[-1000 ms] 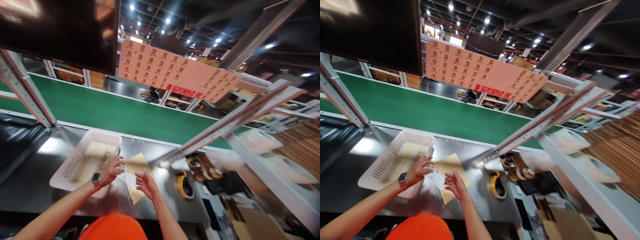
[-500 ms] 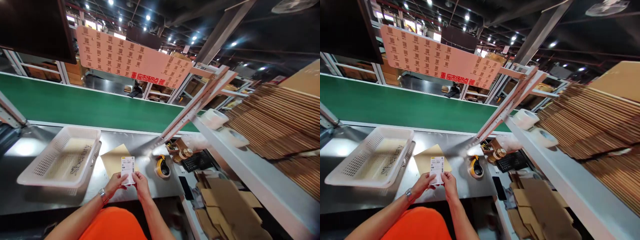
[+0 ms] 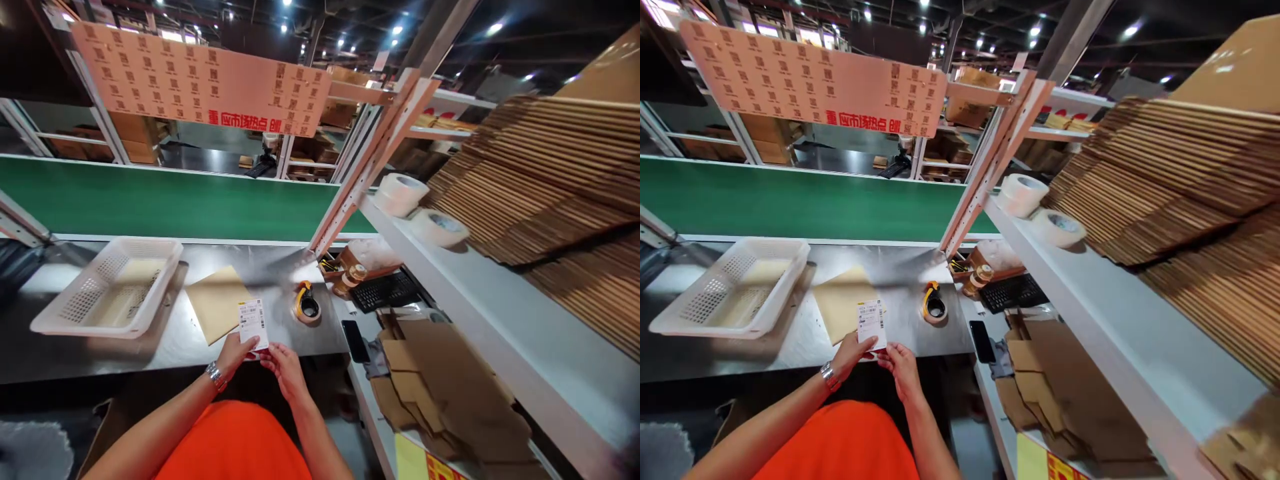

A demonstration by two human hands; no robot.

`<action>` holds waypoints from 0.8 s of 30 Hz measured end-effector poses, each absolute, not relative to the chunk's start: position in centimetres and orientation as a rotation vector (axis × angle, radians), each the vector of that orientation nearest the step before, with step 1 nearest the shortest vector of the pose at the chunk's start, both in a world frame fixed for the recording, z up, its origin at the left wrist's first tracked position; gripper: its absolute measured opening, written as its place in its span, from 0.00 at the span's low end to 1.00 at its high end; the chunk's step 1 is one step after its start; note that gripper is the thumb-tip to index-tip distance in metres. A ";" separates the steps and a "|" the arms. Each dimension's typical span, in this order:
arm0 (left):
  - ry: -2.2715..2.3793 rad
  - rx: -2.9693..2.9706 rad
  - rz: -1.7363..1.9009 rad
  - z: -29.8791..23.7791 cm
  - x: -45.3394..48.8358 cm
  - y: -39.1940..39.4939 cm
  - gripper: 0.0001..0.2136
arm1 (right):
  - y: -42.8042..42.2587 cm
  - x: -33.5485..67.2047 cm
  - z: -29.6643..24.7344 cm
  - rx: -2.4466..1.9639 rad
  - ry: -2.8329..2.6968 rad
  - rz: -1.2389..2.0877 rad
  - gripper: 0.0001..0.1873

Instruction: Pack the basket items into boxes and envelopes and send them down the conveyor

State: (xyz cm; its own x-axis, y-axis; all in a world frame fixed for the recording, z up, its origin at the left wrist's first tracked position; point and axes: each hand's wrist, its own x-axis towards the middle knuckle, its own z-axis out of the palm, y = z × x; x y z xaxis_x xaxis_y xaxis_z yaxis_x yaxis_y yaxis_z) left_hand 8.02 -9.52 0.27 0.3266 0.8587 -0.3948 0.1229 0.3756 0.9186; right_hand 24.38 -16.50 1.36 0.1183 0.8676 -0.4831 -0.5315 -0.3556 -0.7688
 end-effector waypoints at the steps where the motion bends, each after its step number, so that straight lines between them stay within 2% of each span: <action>1: 1.151 1.056 0.633 0.4 8.6 -10.1 0.21 | -17.0 24.9 1.3 -1.213 -0.387 1.525 0.28; 6: 1.152 0.937 0.612 0.8 10.9 -12.7 0.20 | -19.4 27.6 0.9 -1.206 -0.427 1.528 0.25; 12: 1.167 0.988 0.537 0.4 13.3 -14.4 0.18 | -21.0 29.7 0.5 -1.256 -0.431 1.480 0.27; 14: 1.270 1.164 0.547 -0.1 13.9 -14.8 0.21 | -21.5 30.2 0.5 -1.268 -0.414 1.452 0.27; 17: 1.377 1.569 0.749 -0.5 14.7 -15.6 0.29 | -22.3 31.0 0.4 -1.305 -0.411 1.385 0.27; 19: 1.236 1.754 0.817 -0.2 15.1 -16.3 0.20 | -22.9 31.3 0.3 -1.334 -0.435 1.344 0.27; 21: 1.056 1.807 0.705 0.5 15.6 -17.0 0.14 | -23.7 31.6 0.2 -1.356 -0.476 1.316 0.26; 24: 1.014 1.633 0.459 1.6 16.8 -17.5 0.19 | -25.0 31.9 -0.3 -1.383 -0.519 1.294 0.23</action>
State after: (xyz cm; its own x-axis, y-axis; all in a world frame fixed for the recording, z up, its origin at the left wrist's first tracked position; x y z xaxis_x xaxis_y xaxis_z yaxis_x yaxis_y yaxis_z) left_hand 16.77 -17.48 1.56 0.5576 0.8048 -0.2036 0.3776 -0.0274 0.9256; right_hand 31.90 -25.05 -0.32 0.3030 0.8659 -0.3980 -0.3512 -0.2868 -0.8913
